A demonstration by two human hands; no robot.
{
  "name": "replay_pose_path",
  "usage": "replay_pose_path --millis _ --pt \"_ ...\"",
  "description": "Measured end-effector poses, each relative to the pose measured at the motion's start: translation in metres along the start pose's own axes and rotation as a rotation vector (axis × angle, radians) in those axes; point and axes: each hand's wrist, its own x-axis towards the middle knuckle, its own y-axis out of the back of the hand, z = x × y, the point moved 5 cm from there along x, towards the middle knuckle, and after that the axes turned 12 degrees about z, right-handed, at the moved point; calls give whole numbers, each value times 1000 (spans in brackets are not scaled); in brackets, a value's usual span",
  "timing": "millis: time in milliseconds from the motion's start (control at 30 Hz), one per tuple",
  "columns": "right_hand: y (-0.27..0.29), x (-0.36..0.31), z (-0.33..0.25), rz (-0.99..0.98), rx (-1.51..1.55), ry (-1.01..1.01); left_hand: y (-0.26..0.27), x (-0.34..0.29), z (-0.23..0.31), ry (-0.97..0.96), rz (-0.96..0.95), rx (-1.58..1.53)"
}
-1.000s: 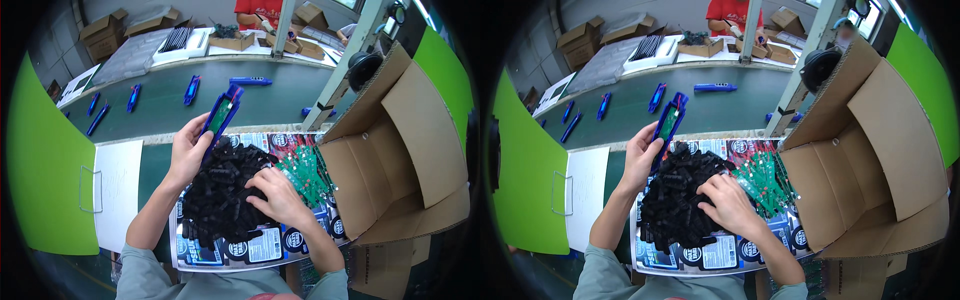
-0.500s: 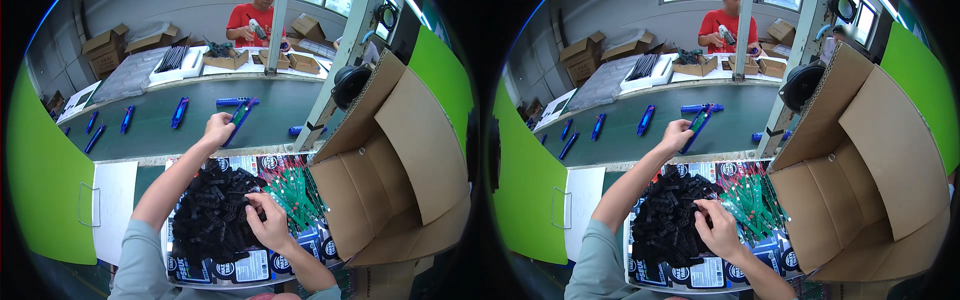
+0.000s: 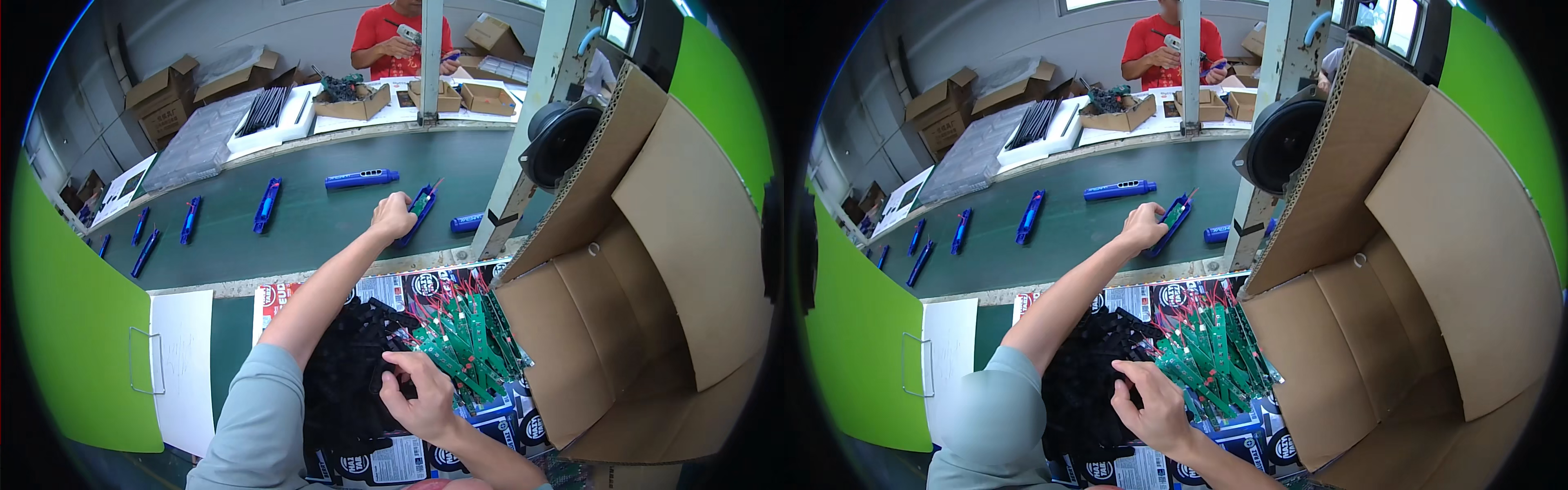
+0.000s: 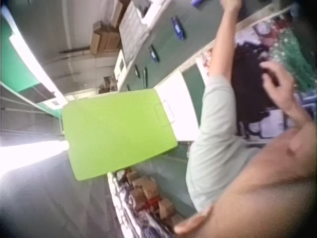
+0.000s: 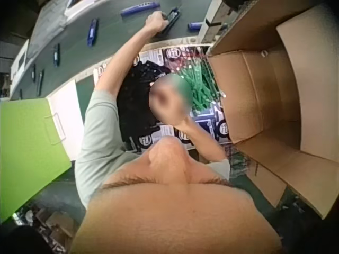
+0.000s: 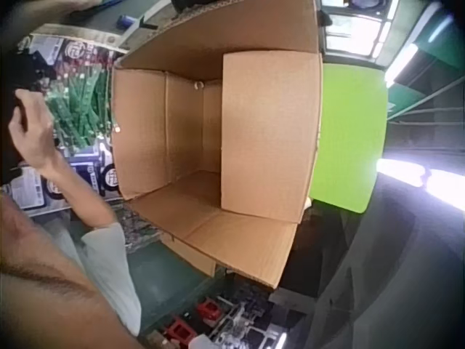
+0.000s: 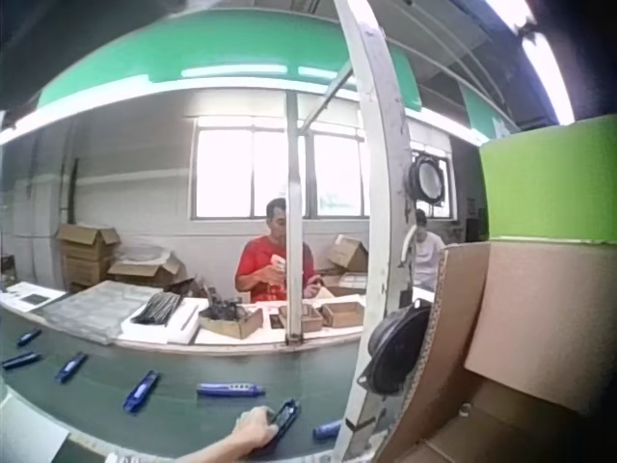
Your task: The person assembles small electronic devices by inserting green circuit boards into blue plastic casings. They pick up a casing, insert a board, and place the finished unit on the table, repeating this process continuously. The person also briefly reaches into a box to retrieve more circuit boards.
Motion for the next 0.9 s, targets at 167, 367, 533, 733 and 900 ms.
replay_pose_path --millis 167,367,533,733,900 --pt "6 3 -1 19 -30 -21 8 -13 8 -146 -4 106" --pt "4 -1 2 -31 -46 -67 14 -4 -17 -259 26 27" --pt "5 0 6 -16 -75 -69 48 25 -32 -244 235 81" --pt "5 4 12 4 -61 -134 63 69 -92 -565 416 555" --pt "9 4 19 63 -24 -276 89 56 -102 -446 253 518"
